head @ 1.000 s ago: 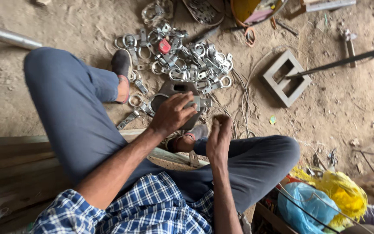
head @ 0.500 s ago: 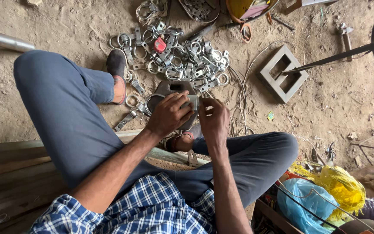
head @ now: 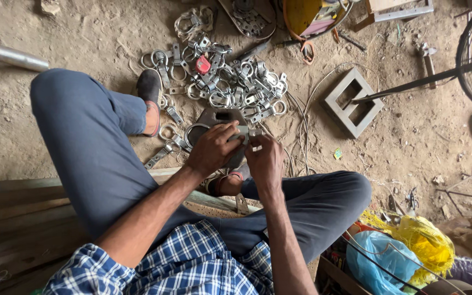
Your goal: The person assembles a metal component by fitting metal rings and plates together, using a hammer and a small metal rod to secure them.
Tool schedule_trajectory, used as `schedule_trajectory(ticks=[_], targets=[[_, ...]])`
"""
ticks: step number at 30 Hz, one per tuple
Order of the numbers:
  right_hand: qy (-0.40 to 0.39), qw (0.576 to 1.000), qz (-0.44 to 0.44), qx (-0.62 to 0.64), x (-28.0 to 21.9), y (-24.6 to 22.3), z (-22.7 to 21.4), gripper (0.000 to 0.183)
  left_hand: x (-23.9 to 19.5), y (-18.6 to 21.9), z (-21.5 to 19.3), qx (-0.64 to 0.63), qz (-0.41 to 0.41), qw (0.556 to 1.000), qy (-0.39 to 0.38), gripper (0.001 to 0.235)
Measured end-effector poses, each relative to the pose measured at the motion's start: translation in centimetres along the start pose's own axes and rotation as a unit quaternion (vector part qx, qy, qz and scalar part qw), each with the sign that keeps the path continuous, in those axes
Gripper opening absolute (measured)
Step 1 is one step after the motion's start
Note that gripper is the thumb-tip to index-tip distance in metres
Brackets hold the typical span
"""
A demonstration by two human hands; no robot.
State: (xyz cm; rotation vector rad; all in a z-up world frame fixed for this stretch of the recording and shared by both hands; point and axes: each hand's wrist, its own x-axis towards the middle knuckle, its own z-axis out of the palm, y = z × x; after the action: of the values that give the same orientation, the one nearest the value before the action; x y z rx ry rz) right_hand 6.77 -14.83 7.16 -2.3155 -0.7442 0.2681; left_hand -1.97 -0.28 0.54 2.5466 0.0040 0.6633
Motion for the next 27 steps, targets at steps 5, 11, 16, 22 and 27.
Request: schedule_trajectory(ticks=[5, 11, 16, 22, 27], targets=[[0.033, 0.993, -0.056, -0.095, -2.6, 0.1, -0.2, 0.005, 0.0, 0.2, 0.6, -0.019, -0.003, 1.0, 0.013, 0.018], [0.091, 0.995, 0.023, 0.036, -2.9, 0.0, -0.6, 0.012, -0.1, 0.0, 1.1, -0.011, -0.001, 1.0, 0.006, 0.014], [0.052, 0.997, -0.004, 0.06, -1.5, -0.1, -0.2, 0.018, 0.1, -0.2, 0.9, 0.004, 0.004, 1.0, 0.0, 0.02], [0.055, 0.998, -0.017, 0.032, -1.1, -0.2, 0.7, 0.013, -0.4, -0.3, 0.8, -0.017, -0.014, 1.0, -0.004, 0.019], [0.083, 0.995, -0.034, -0.052, -0.4, -0.2, 1.0, 0.009, -0.1, -0.4, 1.3, -0.028, -0.036, 0.999, -0.024, 0.017]])
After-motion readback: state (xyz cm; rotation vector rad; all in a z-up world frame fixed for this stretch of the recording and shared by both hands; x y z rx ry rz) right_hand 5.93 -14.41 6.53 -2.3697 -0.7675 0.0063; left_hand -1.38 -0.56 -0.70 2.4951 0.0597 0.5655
